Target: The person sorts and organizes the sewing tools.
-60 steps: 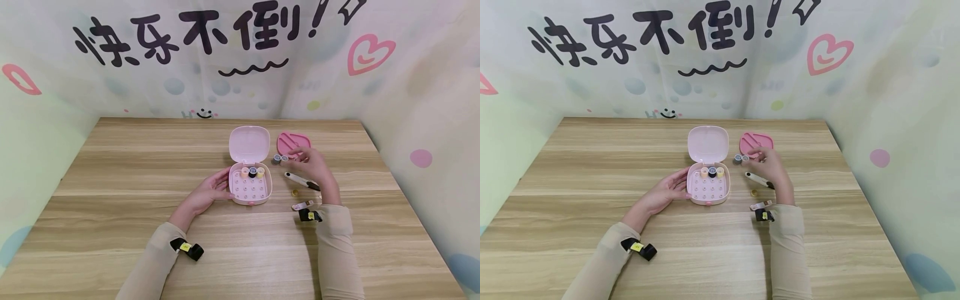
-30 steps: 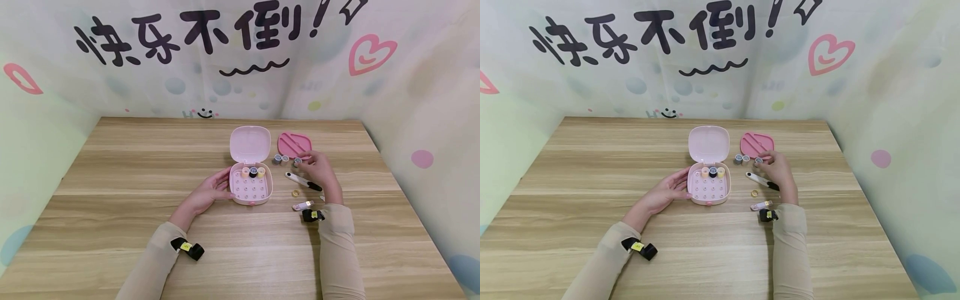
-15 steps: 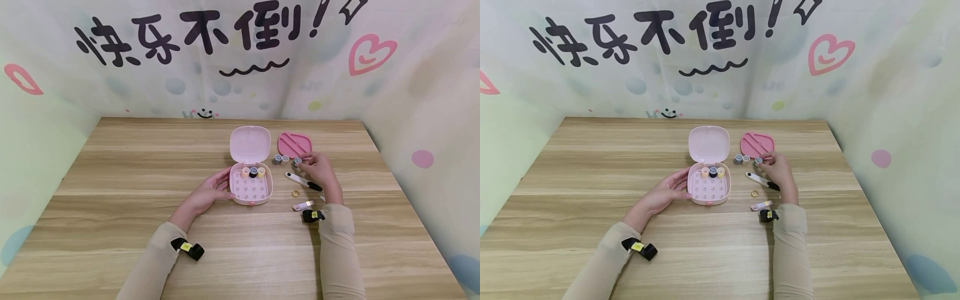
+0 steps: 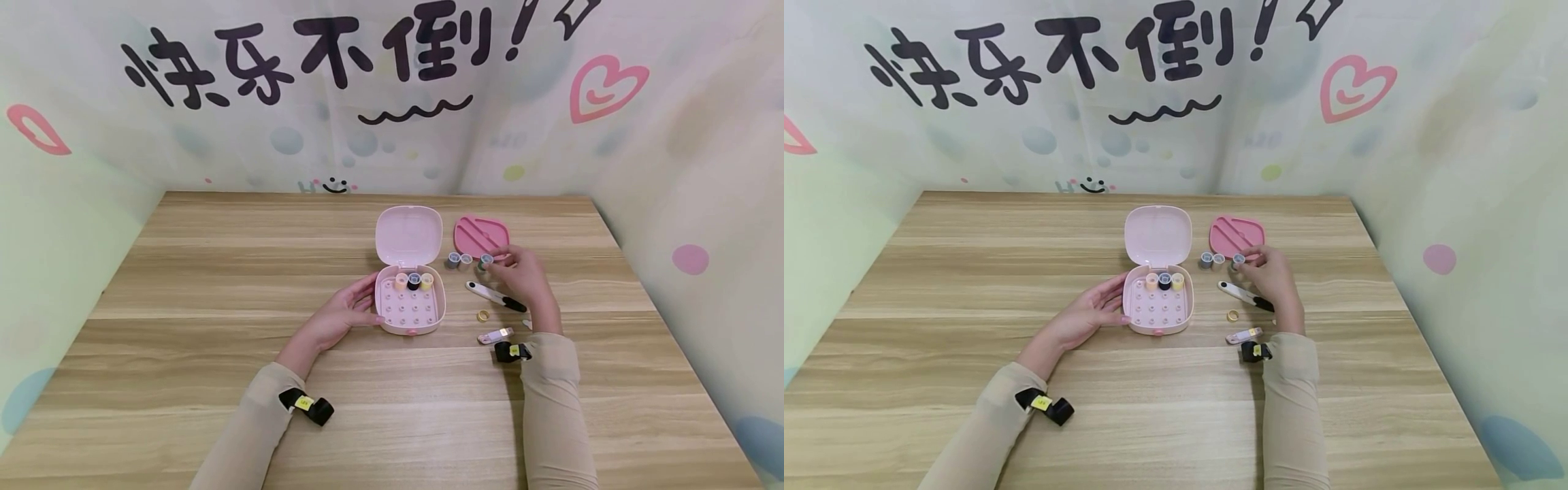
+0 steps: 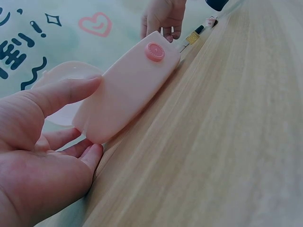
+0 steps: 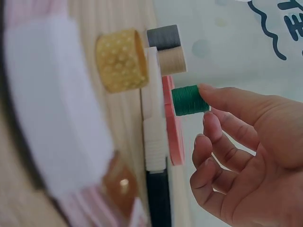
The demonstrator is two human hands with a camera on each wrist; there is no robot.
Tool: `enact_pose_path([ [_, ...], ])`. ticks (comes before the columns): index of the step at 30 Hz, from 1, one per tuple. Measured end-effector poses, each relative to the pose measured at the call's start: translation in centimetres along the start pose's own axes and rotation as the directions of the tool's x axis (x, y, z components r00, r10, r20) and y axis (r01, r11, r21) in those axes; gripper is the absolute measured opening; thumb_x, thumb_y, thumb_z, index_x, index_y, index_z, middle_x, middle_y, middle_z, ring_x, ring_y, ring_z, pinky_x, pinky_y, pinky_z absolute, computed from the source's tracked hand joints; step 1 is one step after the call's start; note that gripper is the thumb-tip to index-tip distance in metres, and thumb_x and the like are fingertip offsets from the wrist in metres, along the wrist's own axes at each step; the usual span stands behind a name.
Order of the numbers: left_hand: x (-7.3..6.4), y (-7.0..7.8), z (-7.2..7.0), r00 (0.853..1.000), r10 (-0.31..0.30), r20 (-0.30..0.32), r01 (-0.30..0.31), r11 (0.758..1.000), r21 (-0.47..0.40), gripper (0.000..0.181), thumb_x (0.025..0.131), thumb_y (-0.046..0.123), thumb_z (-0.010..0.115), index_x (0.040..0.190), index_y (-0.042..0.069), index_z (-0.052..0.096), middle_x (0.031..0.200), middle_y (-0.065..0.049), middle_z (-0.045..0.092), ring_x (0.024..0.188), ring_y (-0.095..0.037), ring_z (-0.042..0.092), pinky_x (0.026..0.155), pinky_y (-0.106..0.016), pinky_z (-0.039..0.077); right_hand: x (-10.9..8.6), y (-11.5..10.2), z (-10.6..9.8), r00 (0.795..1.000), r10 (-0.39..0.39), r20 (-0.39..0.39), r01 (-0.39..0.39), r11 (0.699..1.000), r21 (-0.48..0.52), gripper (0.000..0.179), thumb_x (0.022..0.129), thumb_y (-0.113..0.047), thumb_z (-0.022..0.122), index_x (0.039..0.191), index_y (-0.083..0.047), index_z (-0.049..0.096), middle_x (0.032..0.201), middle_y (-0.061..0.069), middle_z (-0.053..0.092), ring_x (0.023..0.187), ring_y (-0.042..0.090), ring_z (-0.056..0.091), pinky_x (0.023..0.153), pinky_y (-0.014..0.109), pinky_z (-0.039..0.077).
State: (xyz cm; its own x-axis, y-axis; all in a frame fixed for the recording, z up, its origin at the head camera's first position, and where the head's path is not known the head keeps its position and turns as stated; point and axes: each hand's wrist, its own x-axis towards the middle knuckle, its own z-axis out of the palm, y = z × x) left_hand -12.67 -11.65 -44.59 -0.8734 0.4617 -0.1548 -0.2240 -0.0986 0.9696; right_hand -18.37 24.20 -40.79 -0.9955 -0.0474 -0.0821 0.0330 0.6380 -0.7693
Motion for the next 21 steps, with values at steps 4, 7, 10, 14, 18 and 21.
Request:
enact_pose_path([
  [4, 0.0, 0.0, 0.0, 1.0, -0.002, -0.003, 0.002, 1.0, -0.003, 0.093, 0.088, -0.016, 0.068, 0.166, -0.005, 0.019, 0.172, -0.025, 0.022, 0.161, -0.038, 0.02, 0.133, -0.047, 0.019, -0.1, -0.5, -0.2, 1.0, -0.013, -0.01, 0.013, 1.0, -0.016, 0.032, 0.098, -0.011, 0.07, 0.126, 0.005, 0.068, 0.098, 0.017, 0.062, 0.084, 0.022, 0.056, 0.064, 0.024, 0.051],
  [7, 0.0, 0.0, 0.0, 1.0, 0.003, 0.002, -0.003, 1.0, -0.003, 0.093, 0.088, -0.016, 0.068, 0.166, -0.004, 0.019, 0.171, -0.026, 0.023, 0.16, -0.039, 0.02, 0.133, -0.047, 0.018, -0.2, -0.8, -0.2, 0.999, -0.025, -0.021, 0.024, 0.999, -0.03, 0.032, 0.097, -0.01, 0.071, 0.126, 0.005, 0.069, 0.097, 0.017, 0.063, 0.085, 0.021, 0.056, 0.065, 0.025, 0.05],
  [10, 0.1, -0.1, 0.0, 1.0, 0.012, 0.01, -0.012, 1.0, -0.001, 0.093, 0.088, -0.015, 0.068, 0.166, -0.004, 0.02, 0.17, -0.027, 0.024, 0.16, -0.04, 0.02, 0.134, -0.048, 0.017, -0.3, -1.2, -0.3, 0.998, -0.054, -0.032, 0.052, 0.997, -0.055, 0.032, 0.097, -0.011, 0.073, 0.124, 0.005, 0.07, 0.096, 0.017, 0.066, 0.086, 0.022, 0.059, 0.066, 0.025, 0.05],
  [14, 0.1, -0.1, 0.0, 1.0, 0.018, 0.013, -0.018, 1.0, -0.001, 0.093, 0.087, -0.014, 0.069, 0.166, -0.004, 0.02, 0.17, -0.027, 0.024, 0.16, -0.039, 0.02, 0.134, -0.049, 0.016, -0.4, -1.9, -0.3, 0.996, -0.081, -0.032, 0.078, 0.994, -0.073, 0.033, 0.096, -0.012, 0.075, 0.124, 0.005, 0.07, 0.096, 0.018, 0.069, 0.086, 0.023, 0.062, 0.065, 0.023, 0.052],
  [18, 0.1, -0.1, 0.0, 1.0, 0.016, 0.012, -0.016, 1.0, 0.0, 0.092, 0.088, -0.014, 0.069, 0.166, -0.004, 0.021, 0.17, -0.027, 0.024, 0.16, -0.039, 0.02, 0.134, -0.048, 0.016, -0.5, -2.7, -0.2, 0.996, -0.083, -0.024, 0.081, 0.994, -0.07, 0.035, 0.097, -0.013, 0.075, 0.125, 0.005, 0.069, 0.096, 0.018, 0.069, 0.086, 0.022, 0.062, 0.065, 0.021, 0.052],
  [21, 0.0, -0.1, 0.0, 1.0, 0.013, 0.01, -0.013, 1.0, 0.002, 0.092, 0.088, -0.014, 0.069, 0.166, -0.004, 0.021, 0.17, -0.027, 0.024, 0.16, -0.039, 0.02, 0.134, -0.048, 0.017, -0.5, -3.2, 0.0, 0.995, -0.098, -0.021, 0.097, 0.993, -0.07, 0.035, 0.097, -0.014, 0.076, 0.125, 0.005, 0.07, 0.096, 0.019, 0.069, 0.086, 0.024, 0.063, 0.066, 0.023, 0.052],
])
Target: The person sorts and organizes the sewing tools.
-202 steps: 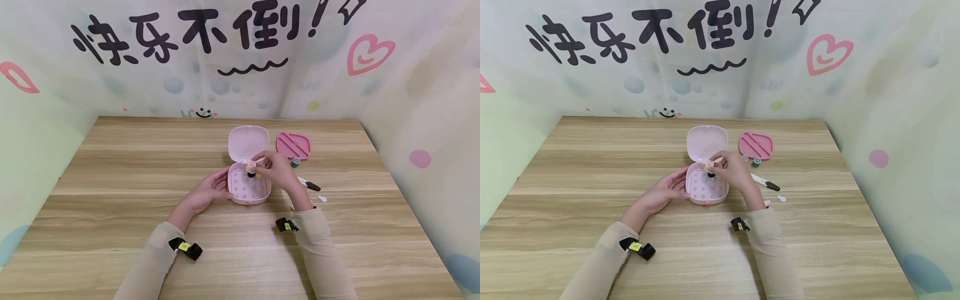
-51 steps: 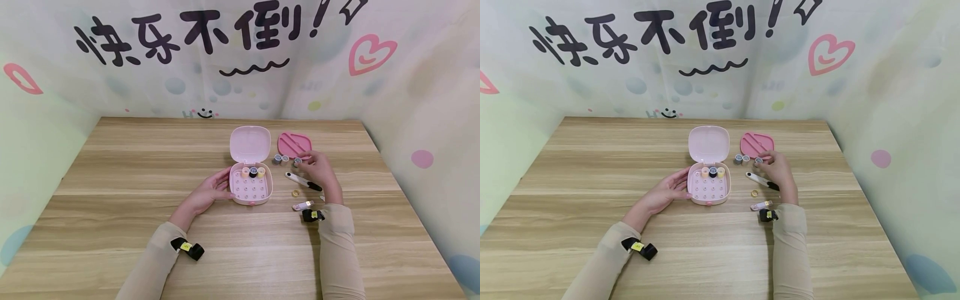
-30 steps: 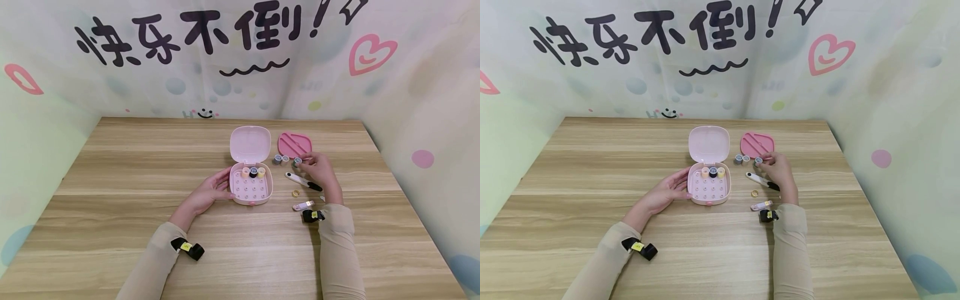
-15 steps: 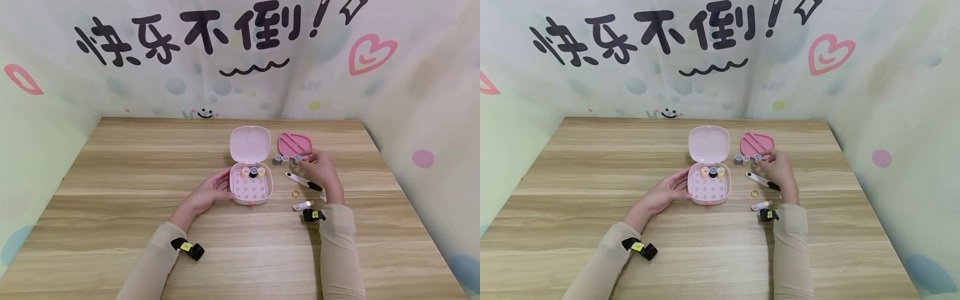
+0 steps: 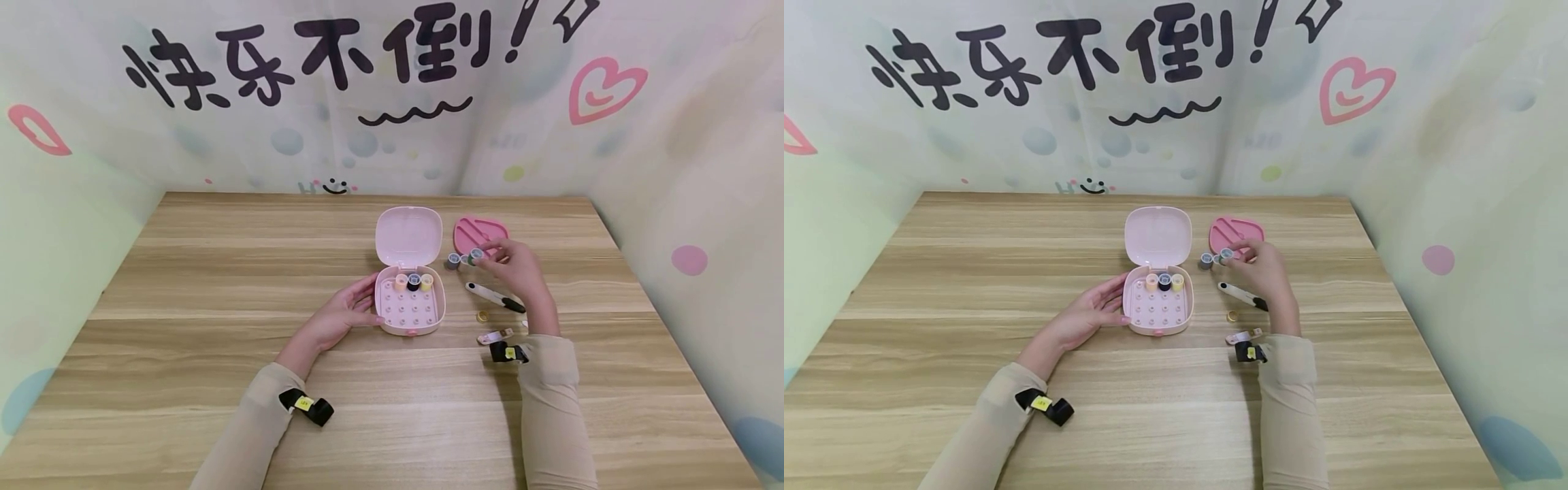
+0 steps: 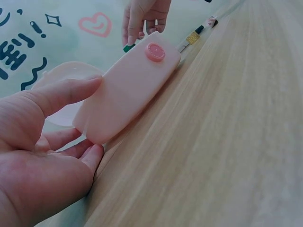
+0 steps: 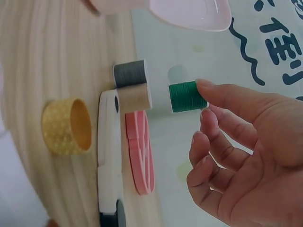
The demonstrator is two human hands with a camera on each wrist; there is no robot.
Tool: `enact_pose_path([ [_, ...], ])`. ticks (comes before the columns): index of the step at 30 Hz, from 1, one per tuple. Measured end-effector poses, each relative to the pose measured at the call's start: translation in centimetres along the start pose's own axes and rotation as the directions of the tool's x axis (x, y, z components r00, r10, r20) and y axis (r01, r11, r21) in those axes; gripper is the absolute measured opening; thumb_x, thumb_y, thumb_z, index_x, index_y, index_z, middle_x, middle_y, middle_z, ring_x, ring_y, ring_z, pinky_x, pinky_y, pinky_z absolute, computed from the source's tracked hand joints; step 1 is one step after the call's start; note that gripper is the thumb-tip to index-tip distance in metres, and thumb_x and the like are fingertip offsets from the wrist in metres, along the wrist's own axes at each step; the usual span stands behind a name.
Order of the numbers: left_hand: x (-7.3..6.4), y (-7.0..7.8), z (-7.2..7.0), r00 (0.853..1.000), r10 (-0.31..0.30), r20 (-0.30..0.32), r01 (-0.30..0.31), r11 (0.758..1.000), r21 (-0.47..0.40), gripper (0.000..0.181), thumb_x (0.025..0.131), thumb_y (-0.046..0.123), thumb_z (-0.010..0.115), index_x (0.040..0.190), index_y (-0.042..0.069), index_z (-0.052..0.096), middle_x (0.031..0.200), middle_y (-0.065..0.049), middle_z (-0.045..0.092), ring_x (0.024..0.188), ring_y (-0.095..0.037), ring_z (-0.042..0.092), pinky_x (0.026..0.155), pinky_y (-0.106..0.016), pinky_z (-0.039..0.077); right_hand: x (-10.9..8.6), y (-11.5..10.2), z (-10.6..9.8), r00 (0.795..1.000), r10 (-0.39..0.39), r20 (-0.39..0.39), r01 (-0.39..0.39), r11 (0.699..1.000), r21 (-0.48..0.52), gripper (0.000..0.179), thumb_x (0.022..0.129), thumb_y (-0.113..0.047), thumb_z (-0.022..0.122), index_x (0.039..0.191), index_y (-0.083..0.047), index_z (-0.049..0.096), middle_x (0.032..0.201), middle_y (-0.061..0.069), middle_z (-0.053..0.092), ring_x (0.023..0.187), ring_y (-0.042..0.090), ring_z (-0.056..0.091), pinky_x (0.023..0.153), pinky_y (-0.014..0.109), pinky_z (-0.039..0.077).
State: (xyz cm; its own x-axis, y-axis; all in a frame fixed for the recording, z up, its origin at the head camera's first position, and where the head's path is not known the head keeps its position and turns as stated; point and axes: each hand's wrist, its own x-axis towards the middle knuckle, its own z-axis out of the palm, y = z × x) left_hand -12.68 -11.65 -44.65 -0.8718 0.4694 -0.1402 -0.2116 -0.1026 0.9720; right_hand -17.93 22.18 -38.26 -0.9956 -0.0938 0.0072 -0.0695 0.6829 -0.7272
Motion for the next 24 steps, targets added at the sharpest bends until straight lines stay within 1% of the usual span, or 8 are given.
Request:
enact_pose_path([
  [4, -0.1, 0.1, 0.1, 1.0, -0.006, -0.005, 0.006, 1.0, 0.003, 0.092, 0.088, -0.014, 0.069, 0.166, -0.004, 0.021, 0.171, -0.027, 0.024, 0.16, -0.039, 0.02, 0.134, -0.048, 0.017, 0.0, -0.8, 0.4, 0.999, -0.039, 0.002, 0.039, 0.999, 0.003, 0.032, 0.096, -0.015, 0.078, 0.121, 0.004, 0.072, 0.093, 0.017, 0.069, 0.087, 0.027, 0.064, 0.069, 0.026, 0.054],
  [8, -0.1, 0.2, 0.1, 1.0, -0.009, -0.004, 0.009, 1.0, 0.011, 0.092, 0.089, -0.014, 0.069, 0.166, -0.004, 0.02, 0.171, -0.027, 0.024, 0.16, -0.039, 0.02, 0.133, -0.048, 0.018, 0.0, -1.4, 1.0, 0.997, -0.074, 0.012, 0.074, 0.997, 0.02, 0.029, 0.095, -0.014, 0.079, 0.118, 0.002, 0.074, 0.09, 0.015, 0.069, 0.084, 0.025, 0.064, 0.069, 0.027, 0.054],
  [13, -0.1, 0.3, 0.1, 1.0, -0.012, -0.011, 0.012, 1.0, 0.012, 0.092, 0.088, -0.015, 0.068, 0.166, -0.004, 0.021, 0.171, -0.026, 0.024, 0.161, -0.038, 0.02, 0.133, -0.047, 0.018, 0.1, -2.2, 1.8, 0.995, -0.093, 0.04, 0.09, 0.994, 0.066, 0.029, 0.094, -0.013, 0.079, 0.118, 0.003, 0.073, 0.088, 0.013, 0.068, 0.082, 0.022, 0.06, 0.068, 0.028, 0.053],
  [18, 0.0, 0.3, 0.0, 1.0, -0.012, -0.012, 0.012, 1.0, 0.01, 0.091, 0.087, -0.016, 0.068, 0.166, -0.004, 0.022, 0.17, -0.027, 0.025, 0.16, -0.039, 0.022, 0.133, -0.048, 0.019, 0.0, -2.8, 2.5, 0.993, -0.105, 0.058, 0.1, 0.991, 0.091, 0.028, 0.094, -0.012, 0.08, 0.116, 0.004, 0.074, 0.089, 0.012, 0.067, 0.083, 0.024, 0.059, 0.071, 0.03, 0.052],
  [21, 0.0, 0.4, 0.0, 1.0, -0.017, -0.016, 0.017, 1.0, 0.015, 0.092, 0.087, -0.016, 0.068, 0.166, -0.004, 0.022, 0.17, -0.027, 0.026, 0.16, -0.039, 0.023, 0.133, -0.048, 0.02, 0.0, -3.2, 2.7, 0.992, -0.112, 0.058, 0.106, 0.99, 0.089, 0.027, 0.094, -0.013, 0.08, 0.116, 0.002, 0.075, 0.088, 0.012, 0.066, 0.082, 0.025, 0.059, 0.068, 0.028, 0.053],
  [24, 0.1, 0.5, 0.1, 1.0, -0.022, -0.02, 0.022, 0.999, 0.03, 0.093, 0.086, -0.017, 0.069, 0.166, -0.003, 0.022, 0.17, -0.027, 0.027, 0.159, -0.039, 0.024, 0.133, -0.047, 0.021, -0.1, -3.7, 3.1, 0.99, -0.127, 0.067, 0.12, 0.988, 0.098, 0.026, 0.094, -0.012, 0.081, 0.115, 0.002, 0.075, 0.086, 0.011, 0.066, 0.079, 0.023, 0.058, 0.063, 0.025, 0.051],
])
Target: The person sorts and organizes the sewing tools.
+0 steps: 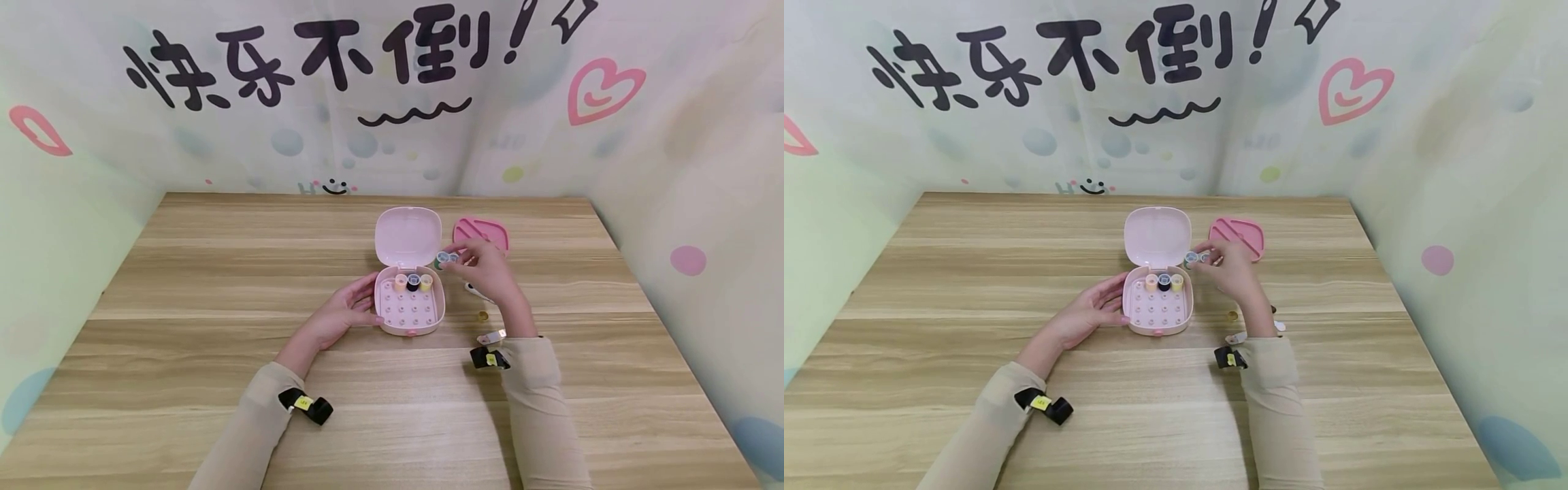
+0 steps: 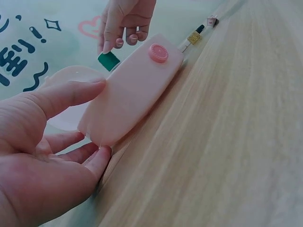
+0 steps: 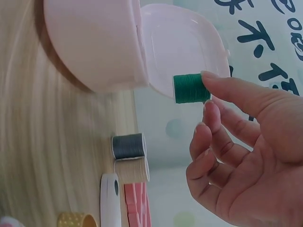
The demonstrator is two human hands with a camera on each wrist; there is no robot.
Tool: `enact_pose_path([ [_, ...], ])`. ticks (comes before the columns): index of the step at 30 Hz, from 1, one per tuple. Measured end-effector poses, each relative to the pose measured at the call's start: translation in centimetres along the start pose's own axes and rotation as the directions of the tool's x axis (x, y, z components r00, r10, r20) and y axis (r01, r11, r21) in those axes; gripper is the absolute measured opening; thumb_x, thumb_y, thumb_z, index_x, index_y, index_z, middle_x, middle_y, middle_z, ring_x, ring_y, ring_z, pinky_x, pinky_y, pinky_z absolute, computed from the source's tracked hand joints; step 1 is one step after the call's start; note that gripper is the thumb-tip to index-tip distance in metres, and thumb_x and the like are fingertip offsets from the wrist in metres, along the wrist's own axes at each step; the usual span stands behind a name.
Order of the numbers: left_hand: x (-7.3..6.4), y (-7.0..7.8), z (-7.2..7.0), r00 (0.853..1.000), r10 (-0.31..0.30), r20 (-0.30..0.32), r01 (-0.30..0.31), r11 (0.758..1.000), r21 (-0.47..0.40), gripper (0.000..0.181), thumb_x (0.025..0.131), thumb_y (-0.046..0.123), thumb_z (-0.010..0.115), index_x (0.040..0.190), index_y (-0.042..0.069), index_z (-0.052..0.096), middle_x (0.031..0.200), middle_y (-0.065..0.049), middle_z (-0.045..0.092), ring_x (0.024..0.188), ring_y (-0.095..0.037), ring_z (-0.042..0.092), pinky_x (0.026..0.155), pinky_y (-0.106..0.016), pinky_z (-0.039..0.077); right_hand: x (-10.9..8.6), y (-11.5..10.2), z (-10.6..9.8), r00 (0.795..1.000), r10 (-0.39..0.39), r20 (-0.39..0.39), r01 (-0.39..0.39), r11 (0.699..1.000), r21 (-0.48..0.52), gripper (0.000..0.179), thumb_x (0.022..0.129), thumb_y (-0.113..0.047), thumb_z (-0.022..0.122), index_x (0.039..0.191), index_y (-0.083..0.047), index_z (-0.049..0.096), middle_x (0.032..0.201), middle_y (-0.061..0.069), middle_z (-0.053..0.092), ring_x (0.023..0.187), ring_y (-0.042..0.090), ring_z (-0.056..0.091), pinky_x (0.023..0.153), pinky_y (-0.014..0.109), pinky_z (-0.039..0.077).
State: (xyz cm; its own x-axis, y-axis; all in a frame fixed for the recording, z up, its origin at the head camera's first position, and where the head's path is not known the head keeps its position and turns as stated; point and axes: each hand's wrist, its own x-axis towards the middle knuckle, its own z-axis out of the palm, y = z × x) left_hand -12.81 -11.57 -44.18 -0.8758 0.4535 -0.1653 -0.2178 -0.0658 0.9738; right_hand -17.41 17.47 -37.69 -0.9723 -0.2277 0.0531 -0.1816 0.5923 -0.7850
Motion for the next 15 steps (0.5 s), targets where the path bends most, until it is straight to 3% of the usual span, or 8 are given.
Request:
enact_pose_path([
  [7, 0.0, 0.3, 0.1, 1.0, 0.006, 0.001, -0.006, 0.991, 0.134, 0.098, 0.085, -0.013, 0.076, 0.166, -0.004, 0.021, 0.168, -0.029, 0.028, 0.155, -0.044, 0.031, 0.129, -0.049, 0.029, 0.2, -0.3, 1.1, 0.999, -0.028, 0.034, 0.027, 0.999, 0.033, 0.025, 0.093, -0.009, 0.081, 0.114, 0.003, 0.074, 0.083, 0.014, 0.068, 0.077, 0.021, 0.058, 0.06, 0.024, 0.048],
  [15, -0.2, 0.7, 0.4, 0.999, 0.052, -0.012, -0.045, 0.95, 0.308, 0.102, 0.084, -0.003, 0.084, 0.165, -0.006, 0.021, 0.167, -0.029, 0.032, 0.151, -0.045, 0.038, 0.128, -0.052, 0.032, 0.2, -1.0, 2.4, 0.996, -0.046, 0.075, 0.041, 0.997, 0.071, 0.025, 0.092, -0.006, 0.079, 0.115, 0.004, 0.074, 0.083, 0.011, 0.069, 0.077, 0.019, 0.059, 0.065, 0.024, 0.051],
])
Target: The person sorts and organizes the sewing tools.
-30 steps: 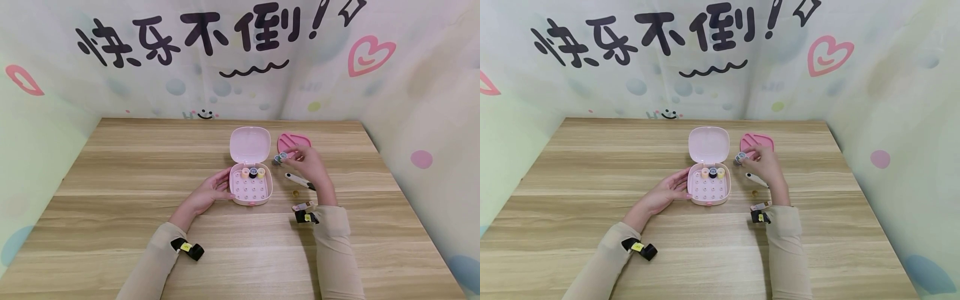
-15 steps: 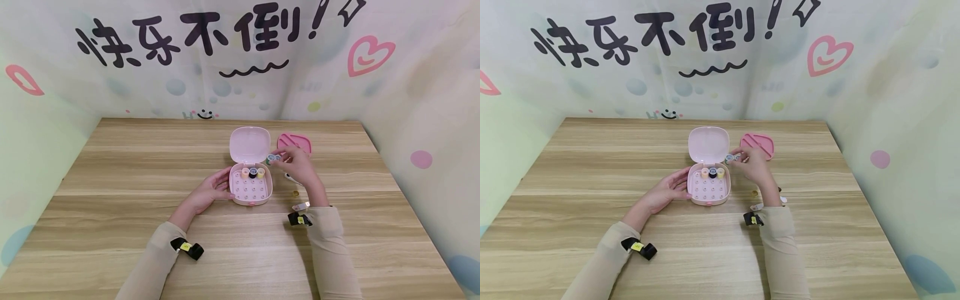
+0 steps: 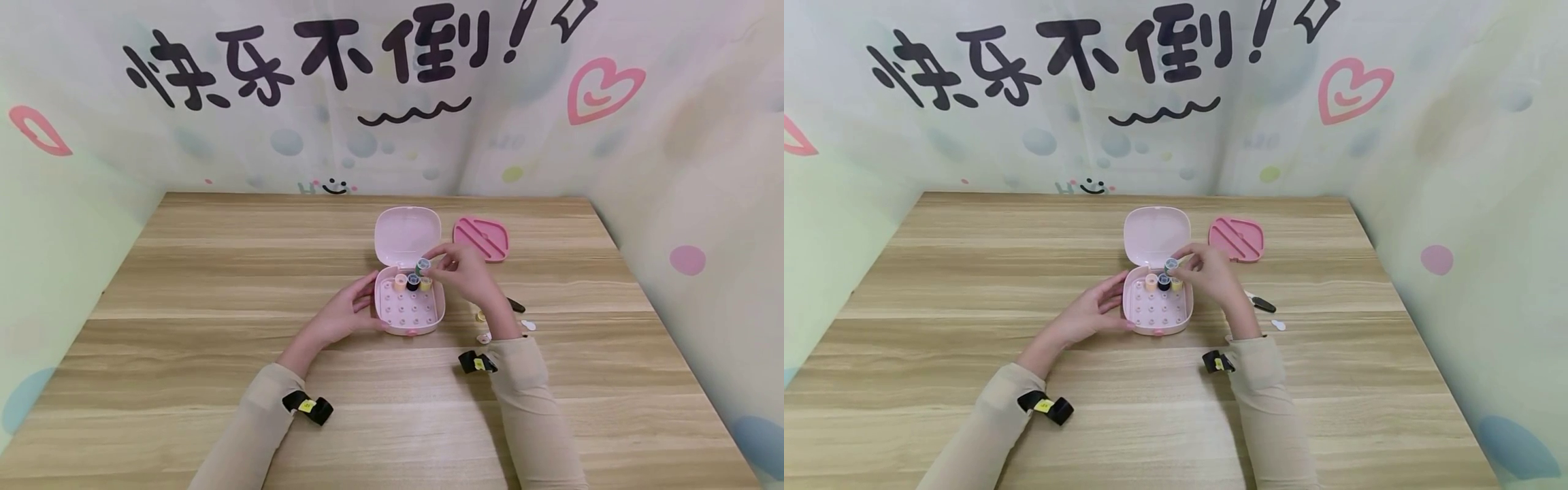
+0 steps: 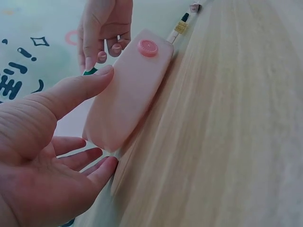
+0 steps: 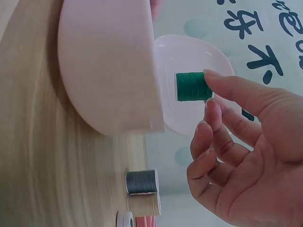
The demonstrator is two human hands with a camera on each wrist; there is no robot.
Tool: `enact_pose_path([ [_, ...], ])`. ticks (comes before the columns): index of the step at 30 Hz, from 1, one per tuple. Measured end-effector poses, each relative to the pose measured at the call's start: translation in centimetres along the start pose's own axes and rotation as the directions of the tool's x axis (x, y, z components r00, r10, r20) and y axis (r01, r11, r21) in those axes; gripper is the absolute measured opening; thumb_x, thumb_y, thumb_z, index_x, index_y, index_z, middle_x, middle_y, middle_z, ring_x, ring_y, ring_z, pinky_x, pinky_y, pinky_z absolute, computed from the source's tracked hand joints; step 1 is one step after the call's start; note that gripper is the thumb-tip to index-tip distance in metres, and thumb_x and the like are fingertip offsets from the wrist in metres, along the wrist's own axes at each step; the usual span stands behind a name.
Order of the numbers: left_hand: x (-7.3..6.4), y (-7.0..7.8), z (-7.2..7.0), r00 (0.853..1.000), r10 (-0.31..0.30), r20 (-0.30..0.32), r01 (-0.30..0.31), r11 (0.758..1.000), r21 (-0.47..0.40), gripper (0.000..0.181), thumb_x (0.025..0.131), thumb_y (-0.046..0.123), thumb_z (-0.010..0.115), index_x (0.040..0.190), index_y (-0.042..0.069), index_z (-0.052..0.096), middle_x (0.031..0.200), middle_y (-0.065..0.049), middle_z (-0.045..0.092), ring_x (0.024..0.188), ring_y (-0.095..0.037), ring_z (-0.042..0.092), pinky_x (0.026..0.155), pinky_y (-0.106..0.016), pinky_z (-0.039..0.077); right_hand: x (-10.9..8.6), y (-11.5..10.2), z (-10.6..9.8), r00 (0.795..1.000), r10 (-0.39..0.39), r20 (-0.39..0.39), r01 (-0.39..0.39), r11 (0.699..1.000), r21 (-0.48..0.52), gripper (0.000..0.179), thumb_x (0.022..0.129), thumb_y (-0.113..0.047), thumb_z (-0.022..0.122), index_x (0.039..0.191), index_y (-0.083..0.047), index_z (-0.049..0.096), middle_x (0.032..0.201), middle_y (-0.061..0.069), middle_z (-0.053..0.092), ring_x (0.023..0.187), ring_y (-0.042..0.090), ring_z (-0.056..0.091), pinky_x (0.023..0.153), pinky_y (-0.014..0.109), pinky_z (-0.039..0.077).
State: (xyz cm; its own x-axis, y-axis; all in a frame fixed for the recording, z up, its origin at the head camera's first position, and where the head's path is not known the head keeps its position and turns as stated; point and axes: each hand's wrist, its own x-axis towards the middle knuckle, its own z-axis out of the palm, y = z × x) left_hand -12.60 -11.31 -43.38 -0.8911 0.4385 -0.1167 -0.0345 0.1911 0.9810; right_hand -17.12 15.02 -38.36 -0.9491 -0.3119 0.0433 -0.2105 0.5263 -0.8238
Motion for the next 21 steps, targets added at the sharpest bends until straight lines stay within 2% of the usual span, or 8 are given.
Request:
enact_pose_path([
  [6, -0.1, 0.3, 0.3, 1.0, 0.018, -0.012, -0.018, 0.999, 0.037, 0.105, 0.083, -0.002, 0.086, 0.165, -0.007, 0.02, 0.165, -0.029, 0.035, 0.152, -0.045, 0.038, 0.128, -0.051, 0.032, 0.0, -0.5, 0.8, 1.0, 0.003, 0.016, -0.003, 1.0, 0.023, 0.025, 0.091, -0.006, 0.08, 0.115, 0.003, 0.074, 0.082, 0.009, 0.069, 0.073, 0.017, 0.058, 0.064, 0.024, 0.05],
  [13, -0.2, 0.3, 0.3, 0.999, 0.032, -0.012, -0.032, 0.999, 0.017, 0.104, 0.083, -0.003, 0.084, 0.164, -0.008, 0.02, 0.167, -0.029, 0.032, 0.154, -0.044, 0.034, 0.128, -0.051, 0.03, 0.3, -0.8, 1.9, 1.0, -0.014, 0.023, 0.014, 1.0, 0.025, 0.024, 0.091, -0.007, 0.08, 0.113, 0.002, 0.075, 0.077, 0.006, 0.067, 0.071, 0.015, 0.059, 0.058, 0.023, 0.047],
  [21, -0.1, 0.2, 0.4, 0.999, 0.052, -0.003, -0.051, 0.999, 0.011, 0.103, 0.084, -0.003, 0.083, 0.164, -0.009, 0.019, 0.166, -0.031, 0.032, 0.155, -0.044, 0.033, 0.128, -0.053, 0.03, 0.3, -1.2, 3.3, 1.0, 0.002, 0.018, -0.002, 1.0, 0.015, 0.023, 0.091, -0.01, 0.082, 0.111, 0.0, 0.076, 0.072, 0.004, 0.064, 0.066, 0.013, 0.055, 0.054, 0.021, 0.042],
])
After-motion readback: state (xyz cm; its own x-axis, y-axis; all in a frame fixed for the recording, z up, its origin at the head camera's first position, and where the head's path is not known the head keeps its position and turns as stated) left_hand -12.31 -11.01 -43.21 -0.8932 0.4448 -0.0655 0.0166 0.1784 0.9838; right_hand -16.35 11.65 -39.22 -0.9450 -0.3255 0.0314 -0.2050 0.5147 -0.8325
